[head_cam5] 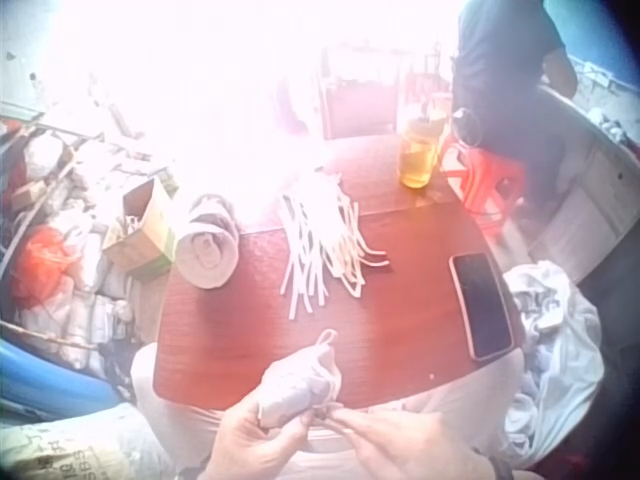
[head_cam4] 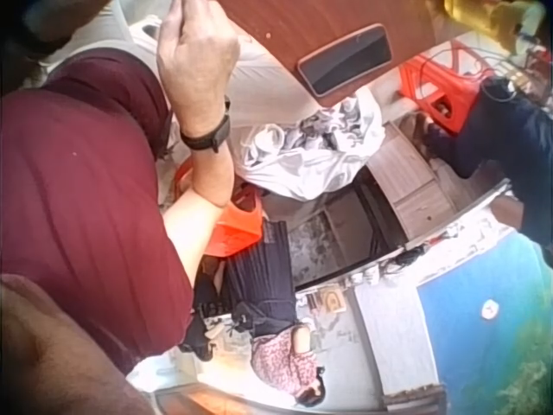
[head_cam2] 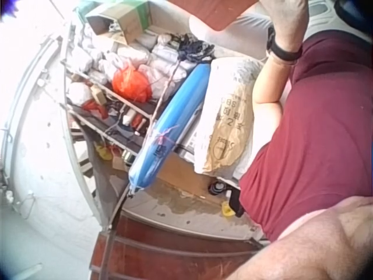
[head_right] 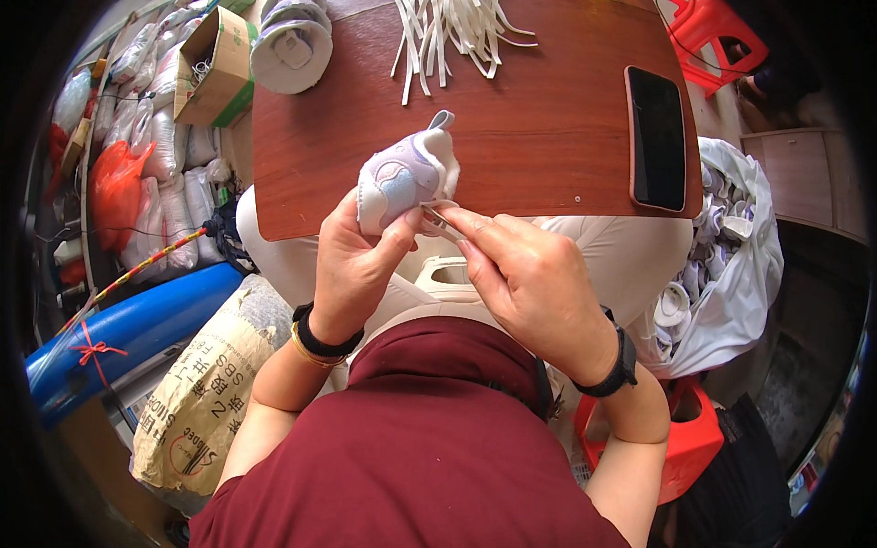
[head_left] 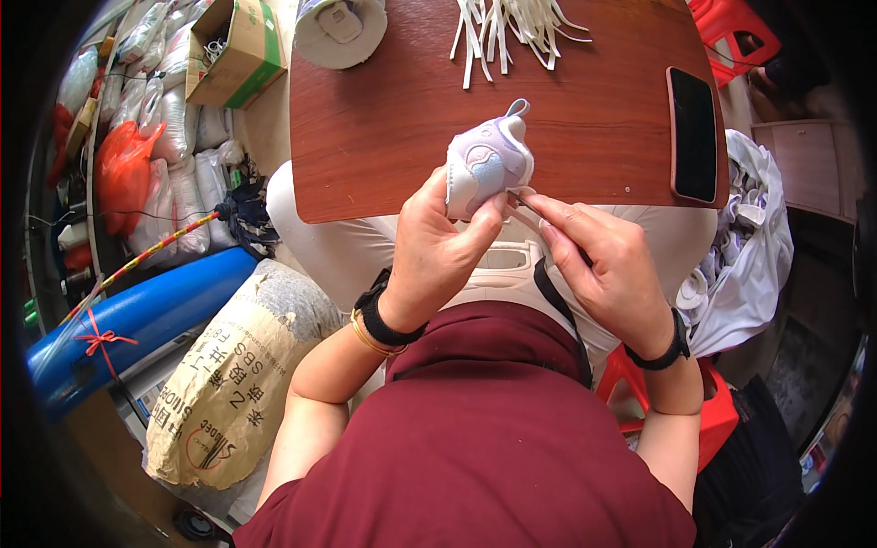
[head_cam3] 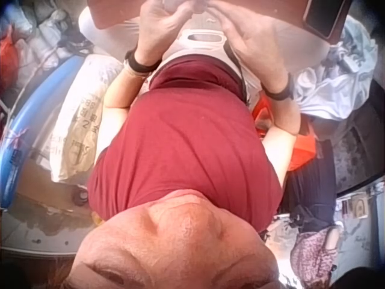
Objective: Threading and stitching a white shoe upper component using a small manual hook tool.
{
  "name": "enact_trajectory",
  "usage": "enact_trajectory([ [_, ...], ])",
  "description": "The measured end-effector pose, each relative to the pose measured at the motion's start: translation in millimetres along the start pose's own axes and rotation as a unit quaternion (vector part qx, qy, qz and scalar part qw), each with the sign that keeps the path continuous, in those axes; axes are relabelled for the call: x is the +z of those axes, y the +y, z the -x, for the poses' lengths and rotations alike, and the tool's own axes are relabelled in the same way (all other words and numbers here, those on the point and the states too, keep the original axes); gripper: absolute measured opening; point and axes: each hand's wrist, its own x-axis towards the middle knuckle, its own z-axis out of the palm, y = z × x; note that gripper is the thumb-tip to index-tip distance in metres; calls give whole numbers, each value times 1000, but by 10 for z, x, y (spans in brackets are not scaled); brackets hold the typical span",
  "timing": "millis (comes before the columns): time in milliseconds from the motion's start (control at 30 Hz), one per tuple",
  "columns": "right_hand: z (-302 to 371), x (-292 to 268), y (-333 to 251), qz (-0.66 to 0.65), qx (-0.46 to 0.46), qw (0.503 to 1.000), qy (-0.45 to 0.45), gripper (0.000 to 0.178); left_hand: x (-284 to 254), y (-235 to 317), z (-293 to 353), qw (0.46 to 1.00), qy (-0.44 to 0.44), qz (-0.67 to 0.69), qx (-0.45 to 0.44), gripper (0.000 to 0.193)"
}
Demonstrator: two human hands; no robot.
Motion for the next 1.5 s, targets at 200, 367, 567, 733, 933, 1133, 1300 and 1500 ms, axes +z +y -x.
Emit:
enact_trajectory([
  [200, 22, 69, -14, 24, 12, 999, 18, 35, -2, -47, -7, 1000, 9, -4, -1, 21],
  [367, 6, 141, 0, 28, 15, 999, 30, 32, 14, -136, -10, 999, 30, -34, 26, 20],
  [567, -103, 134, 64, 84, -16, 996, 9, 28, 79, -154, -88, 999, 34, 22, 36, 16],
  [733, -195, 130, -19, 198, -8, 979, -39, 25, 124, -233, -154, 994, 66, -21, 88, 17],
  [933, -318, 149, 96, -104, 76, 991, -40, 13, 69, -329, -142, 980, 77, -84, 163, 23],
  [1133, -384, 303, 101, -64, 74, 994, -42, 15, 86, -450, -177, 971, 123, -99, 180, 27],
  [1300, -402, 360, 48, 137, -23, 989, -39, 17, 54, -552, -235, 951, 158, -161, 210, 28],
  [1500, -583, 212, 47, -329, 293, 888, -133, 21, -2, -602, -233, 962, 141, -89, 217, 24],
])
